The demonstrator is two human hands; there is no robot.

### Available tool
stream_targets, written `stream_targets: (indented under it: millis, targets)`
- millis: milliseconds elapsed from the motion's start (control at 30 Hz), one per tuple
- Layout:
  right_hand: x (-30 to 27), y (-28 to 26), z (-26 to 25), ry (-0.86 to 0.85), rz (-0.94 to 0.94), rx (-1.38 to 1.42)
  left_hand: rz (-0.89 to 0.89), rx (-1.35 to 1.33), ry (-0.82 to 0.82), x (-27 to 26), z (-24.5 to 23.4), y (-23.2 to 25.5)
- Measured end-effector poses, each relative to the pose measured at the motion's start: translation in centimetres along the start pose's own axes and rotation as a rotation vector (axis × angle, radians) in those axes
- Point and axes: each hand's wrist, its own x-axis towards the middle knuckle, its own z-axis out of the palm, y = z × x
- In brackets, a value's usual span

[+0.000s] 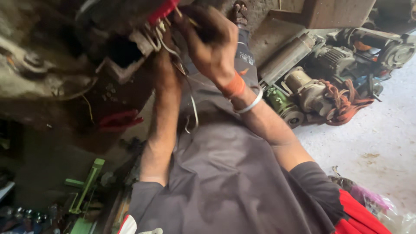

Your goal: The person works on a motor's terminal box, using pliers to strip and connect wires. They repeatedly adjust and secure the connections while handling the wires and tools.

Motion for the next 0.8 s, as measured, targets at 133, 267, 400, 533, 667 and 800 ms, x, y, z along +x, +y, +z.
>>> stream_targets:
  millis: [133, 267, 400, 533, 667, 800]
  targets:
    - [-1.1, 0.5, 0.7, -0.113, 0.155, 0.172, 0.150, 0.131, -0.085, 0.3, -2.1, 0.7]
    - [-1.6, -0.2, -0.4, -0.183, -0.196, -0.119, -0.022, 0.082, -0.242, 2.1, -3.5, 1.3]
    - [-1.6, -0.9, -1.1, -0.316, -0.093, 0.153, 0.080, 0.121, -0.216, 1.8, -4.6, 0.9]
    - [-0.5, -1.3, -1.5, -0.270, -0.100, 0.128, 0.057, 0.151, -0.147, 1.6, -3.2, 0.2]
    - [0.0, -1.6, -0.9, -0.146, -0.161, -0.112, -0.182, -0.134, -0.179, 0.8, -2.1, 0.1]
    - [0.4, -1.5, -0.1, 0.087, -0.171, -0.131, -0.220, -0.145, -0.205, -0.3, -1.7, 0.8]
